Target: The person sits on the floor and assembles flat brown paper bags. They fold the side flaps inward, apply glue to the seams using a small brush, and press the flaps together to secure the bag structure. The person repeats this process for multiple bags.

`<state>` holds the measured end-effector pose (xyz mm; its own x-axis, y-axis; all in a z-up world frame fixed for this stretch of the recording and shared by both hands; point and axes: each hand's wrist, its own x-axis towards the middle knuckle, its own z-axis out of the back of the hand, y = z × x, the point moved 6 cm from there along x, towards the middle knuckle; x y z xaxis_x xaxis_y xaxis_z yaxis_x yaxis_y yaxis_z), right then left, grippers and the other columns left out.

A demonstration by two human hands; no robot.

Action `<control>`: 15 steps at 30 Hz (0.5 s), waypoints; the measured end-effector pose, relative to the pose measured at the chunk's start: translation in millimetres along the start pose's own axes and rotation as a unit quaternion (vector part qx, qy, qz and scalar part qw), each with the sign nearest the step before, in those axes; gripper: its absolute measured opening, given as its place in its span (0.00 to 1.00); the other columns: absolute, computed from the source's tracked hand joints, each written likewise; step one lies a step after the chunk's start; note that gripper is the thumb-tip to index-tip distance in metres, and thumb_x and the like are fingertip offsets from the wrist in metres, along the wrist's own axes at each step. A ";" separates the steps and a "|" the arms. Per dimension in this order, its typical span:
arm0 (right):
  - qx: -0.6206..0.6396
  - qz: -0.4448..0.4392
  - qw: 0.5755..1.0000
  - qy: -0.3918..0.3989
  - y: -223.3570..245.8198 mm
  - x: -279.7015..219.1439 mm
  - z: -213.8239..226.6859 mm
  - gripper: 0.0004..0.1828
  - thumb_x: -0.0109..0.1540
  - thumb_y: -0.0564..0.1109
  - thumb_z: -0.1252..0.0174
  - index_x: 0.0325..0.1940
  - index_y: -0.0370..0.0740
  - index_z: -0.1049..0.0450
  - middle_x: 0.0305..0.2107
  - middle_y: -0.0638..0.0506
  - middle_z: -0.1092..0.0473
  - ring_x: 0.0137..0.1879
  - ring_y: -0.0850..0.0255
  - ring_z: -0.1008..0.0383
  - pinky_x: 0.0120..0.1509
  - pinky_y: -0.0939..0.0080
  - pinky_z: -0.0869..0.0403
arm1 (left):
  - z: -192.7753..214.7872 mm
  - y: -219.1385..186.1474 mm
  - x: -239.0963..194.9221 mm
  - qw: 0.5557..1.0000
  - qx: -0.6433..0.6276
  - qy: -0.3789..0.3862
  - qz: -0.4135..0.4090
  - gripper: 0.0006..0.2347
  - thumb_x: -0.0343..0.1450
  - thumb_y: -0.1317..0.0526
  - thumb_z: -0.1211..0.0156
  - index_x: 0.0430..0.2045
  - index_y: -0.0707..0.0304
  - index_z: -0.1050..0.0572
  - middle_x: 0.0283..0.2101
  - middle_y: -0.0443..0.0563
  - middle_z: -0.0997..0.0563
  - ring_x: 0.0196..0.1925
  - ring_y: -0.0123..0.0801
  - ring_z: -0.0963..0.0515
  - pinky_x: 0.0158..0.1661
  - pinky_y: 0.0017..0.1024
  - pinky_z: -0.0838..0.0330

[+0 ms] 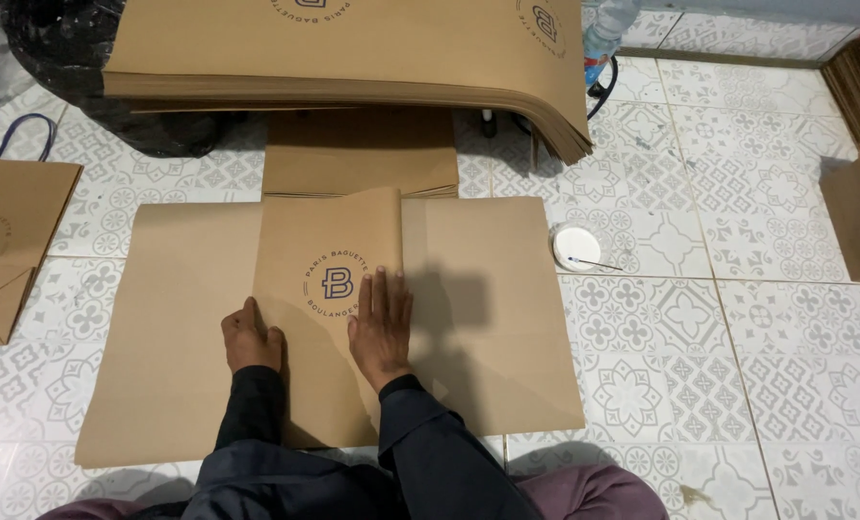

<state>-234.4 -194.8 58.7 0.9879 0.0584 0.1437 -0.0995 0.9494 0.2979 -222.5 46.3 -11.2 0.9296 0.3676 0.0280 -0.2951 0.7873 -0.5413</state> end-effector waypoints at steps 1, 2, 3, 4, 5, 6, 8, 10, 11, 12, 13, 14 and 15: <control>0.000 0.000 1.000 0.000 -0.6 0.5 -0.7 0.40 0.66 0.52 0.47 0.77 0.34 0.51 0.74 0.34 0.54 0.80 0.32 0.62 0.77 0.30 0.50 | 0.7 -0.3 -0.7 1.000 0.000 0.000 0.000 0.31 0.68 0.68 0.38 0.71 0.59 0.36 0.58 0.58 0.34 0.65 0.52 0.30 0.64 0.44 0.32; 0.003 -0.003 1.000 0.007 -0.9 0.9 -2.4 0.40 0.66 0.53 0.46 0.78 0.35 0.51 0.74 0.34 0.54 0.80 0.32 0.62 0.77 0.30 0.51 | 1.8 0.3 -1.1 1.000 -0.006 0.000 0.003 0.31 0.68 0.68 0.38 0.71 0.58 0.36 0.58 0.57 0.33 0.65 0.51 0.29 0.64 0.44 0.32; 0.006 -0.005 1.000 0.014 -1.1 1.3 -4.2 0.41 0.66 0.53 0.46 0.78 0.35 0.52 0.74 0.35 0.54 0.80 0.33 0.62 0.78 0.30 0.52 | 3.0 0.9 -1.5 1.000 -0.011 0.000 0.006 0.31 0.68 0.67 0.38 0.71 0.57 0.35 0.58 0.56 0.33 0.64 0.50 0.29 0.64 0.43 0.32; 0.006 -0.005 1.000 0.014 -1.5 1.1 -5.2 0.41 0.66 0.53 0.46 0.78 0.35 0.52 0.74 0.35 0.54 0.80 0.33 0.62 0.78 0.30 0.52 | 2.0 2.1 -1.2 1.000 -0.010 0.000 0.007 0.31 0.68 0.67 0.38 0.71 0.57 0.35 0.58 0.56 0.33 0.64 0.50 0.29 0.64 0.43 0.32; 0.004 -0.007 1.000 0.021 -2.3 0.8 -7.0 0.41 0.66 0.54 0.47 0.78 0.35 0.52 0.74 0.35 0.54 0.80 0.33 0.63 0.78 0.30 0.53 | 1.5 2.9 -1.0 1.000 -0.008 -0.005 0.003 0.31 0.68 0.68 0.38 0.71 0.58 0.35 0.57 0.56 0.33 0.64 0.51 0.29 0.63 0.44 0.31; 0.001 -0.011 1.000 0.027 -4.1 1.3 -8.5 0.41 0.66 0.54 0.47 0.78 0.36 0.53 0.75 0.35 0.54 0.80 0.33 0.64 0.78 0.30 0.55 | 0.0 2.5 0.2 1.000 -0.007 -0.009 -0.002 0.30 0.68 0.68 0.38 0.70 0.58 0.35 0.57 0.57 0.32 0.64 0.52 0.29 0.63 0.45 0.31; 0.005 -0.014 0.999 0.039 -6.3 1.7 -9.3 0.41 0.67 0.55 0.48 0.79 0.36 0.54 0.75 0.36 0.55 0.81 0.34 0.65 0.79 0.30 0.55 | 0.4 2.1 0.3 1.000 -0.006 -0.011 -0.004 0.30 0.68 0.68 0.38 0.70 0.59 0.35 0.57 0.57 0.33 0.64 0.52 0.29 0.63 0.45 0.30; 0.009 -0.016 0.998 0.052 -8.8 0.7 -10.7 0.41 0.67 0.56 0.49 0.79 0.37 0.54 0.75 0.37 0.56 0.81 0.35 0.66 0.79 0.30 0.56 | 0.5 2.7 0.0 1.000 -0.005 -0.012 -0.004 0.30 0.68 0.68 0.38 0.70 0.60 0.34 0.57 0.57 0.33 0.63 0.52 0.29 0.63 0.45 0.30; 0.011 -0.016 0.999 0.050 -9.9 0.3 -10.6 0.42 0.67 0.57 0.49 0.79 0.37 0.55 0.76 0.38 0.56 0.81 0.35 0.66 0.79 0.30 0.57 | -0.6 3.8 0.4 1.000 -0.003 -0.003 0.000 0.31 0.68 0.68 0.38 0.70 0.59 0.35 0.57 0.56 0.33 0.64 0.52 0.29 0.63 0.44 0.30; 0.014 -0.016 0.999 0.048 -10.8 0.8 -10.4 0.42 0.67 0.57 0.49 0.79 0.37 0.55 0.76 0.38 0.57 0.81 0.36 0.66 0.79 0.30 0.57 | -1.3 4.7 1.5 1.000 -0.002 0.005 0.004 0.31 0.68 0.67 0.37 0.71 0.58 0.35 0.58 0.56 0.33 0.64 0.53 0.29 0.63 0.44 0.31; 0.014 -0.014 0.999 0.047 -11.3 1.2 -8.8 0.42 0.67 0.57 0.49 0.79 0.37 0.55 0.76 0.38 0.57 0.81 0.36 0.66 0.79 0.30 0.57 | -6.5 8.3 3.9 1.000 -0.002 0.004 0.004 0.31 0.68 0.67 0.37 0.71 0.58 0.35 0.58 0.56 0.33 0.64 0.53 0.29 0.63 0.44 0.31; 0.009 -0.018 0.998 0.055 -12.5 0.4 -8.3 0.42 0.67 0.58 0.50 0.80 0.38 0.56 0.76 0.39 0.57 0.81 0.37 0.66 0.79 0.30 0.58 | -10.8 11.6 5.2 1.000 0.004 -0.005 -0.003 0.31 0.67 0.67 0.36 0.70 0.58 0.35 0.57 0.56 0.33 0.64 0.52 0.29 0.63 0.43 0.30; 0.004 -0.023 0.998 0.063 -13.8 -0.3 -7.8 0.42 0.68 0.58 0.51 0.80 0.39 0.56 0.77 0.40 0.58 0.82 0.38 0.67 0.79 0.31 0.58 | -15.2 14.7 6.6 1.000 0.010 -0.015 -0.010 0.31 0.67 0.66 0.36 0.70 0.57 0.34 0.57 0.55 0.33 0.64 0.51 0.28 0.63 0.42 0.30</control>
<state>-232.4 -205.5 47.1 0.9985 0.0543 0.0103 -0.0548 0.9495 0.3088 -217.4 52.8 -31.7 0.9288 0.3650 0.0637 -0.2800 0.8042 -0.5243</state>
